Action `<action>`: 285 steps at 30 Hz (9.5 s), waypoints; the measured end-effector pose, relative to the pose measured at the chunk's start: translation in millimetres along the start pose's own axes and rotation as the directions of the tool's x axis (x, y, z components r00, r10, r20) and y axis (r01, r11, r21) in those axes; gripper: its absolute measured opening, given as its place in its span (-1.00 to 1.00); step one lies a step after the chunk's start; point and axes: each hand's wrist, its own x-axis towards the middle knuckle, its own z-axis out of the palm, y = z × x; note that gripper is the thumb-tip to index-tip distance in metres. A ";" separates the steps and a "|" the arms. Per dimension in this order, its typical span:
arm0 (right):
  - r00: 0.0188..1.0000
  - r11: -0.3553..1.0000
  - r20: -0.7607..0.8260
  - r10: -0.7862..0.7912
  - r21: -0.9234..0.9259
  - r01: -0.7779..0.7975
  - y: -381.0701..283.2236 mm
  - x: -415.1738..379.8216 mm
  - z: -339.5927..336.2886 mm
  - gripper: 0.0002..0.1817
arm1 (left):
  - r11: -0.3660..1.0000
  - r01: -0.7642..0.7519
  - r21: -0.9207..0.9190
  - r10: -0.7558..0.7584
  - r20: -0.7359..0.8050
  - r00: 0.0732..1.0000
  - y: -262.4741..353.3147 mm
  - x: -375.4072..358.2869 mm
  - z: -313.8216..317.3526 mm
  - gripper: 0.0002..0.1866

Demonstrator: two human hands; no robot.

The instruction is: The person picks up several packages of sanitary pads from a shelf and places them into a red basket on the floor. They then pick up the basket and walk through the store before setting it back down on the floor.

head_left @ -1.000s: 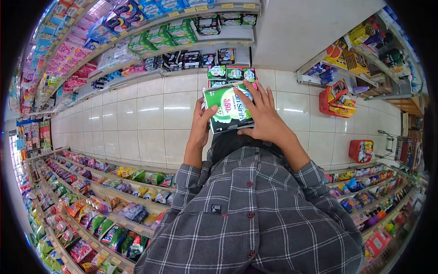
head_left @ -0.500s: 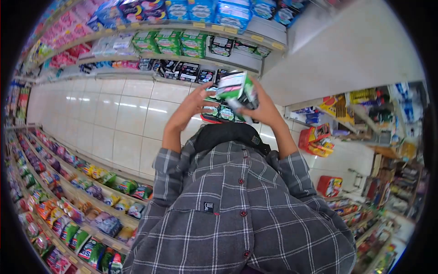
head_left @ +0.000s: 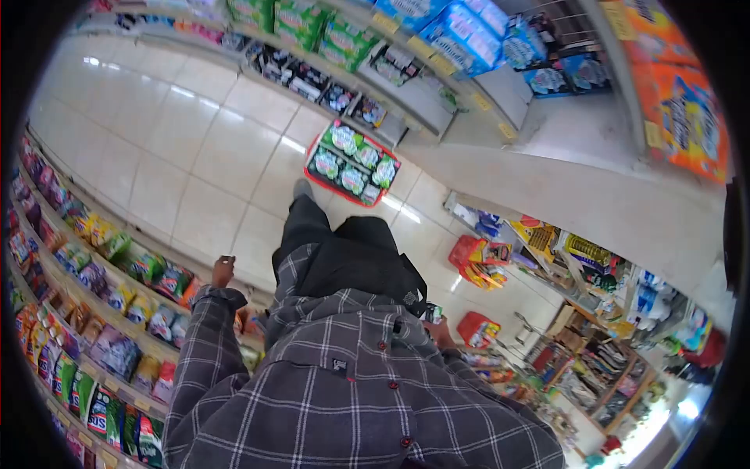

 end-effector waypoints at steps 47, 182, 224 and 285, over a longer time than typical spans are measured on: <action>0.305 0.159 0.241 -0.921 -0.483 0.861 -461.9 333.2 271.4 0.20 | 0.704 0.399 0.587 -0.244 -0.327 0.913 164.4 -47.4 360.9 0.20; 0.480 0.051 -0.408 -0.776 0.719 0.693 -336.2 -195.3 -42.4 -0.41 | 0.546 -0.746 -0.382 0.758 0.605 0.245 452.6 -377.0 137.3 0.00; 0.938 0.665 -0.167 -0.305 0.668 0.335 -268.4 393.2 163.4 -0.24 | 0.659 -0.434 0.614 0.628 -0.132 0.767 363.0 128.2 267.6 -0.20; 0.788 0.784 -0.350 -0.507 0.191 0.590 -363.3 333.3 289.4 -0.65 | 0.827 -0.542 -0.148 0.562 0.250 0.789 367.8 217.3 225.6 -0.24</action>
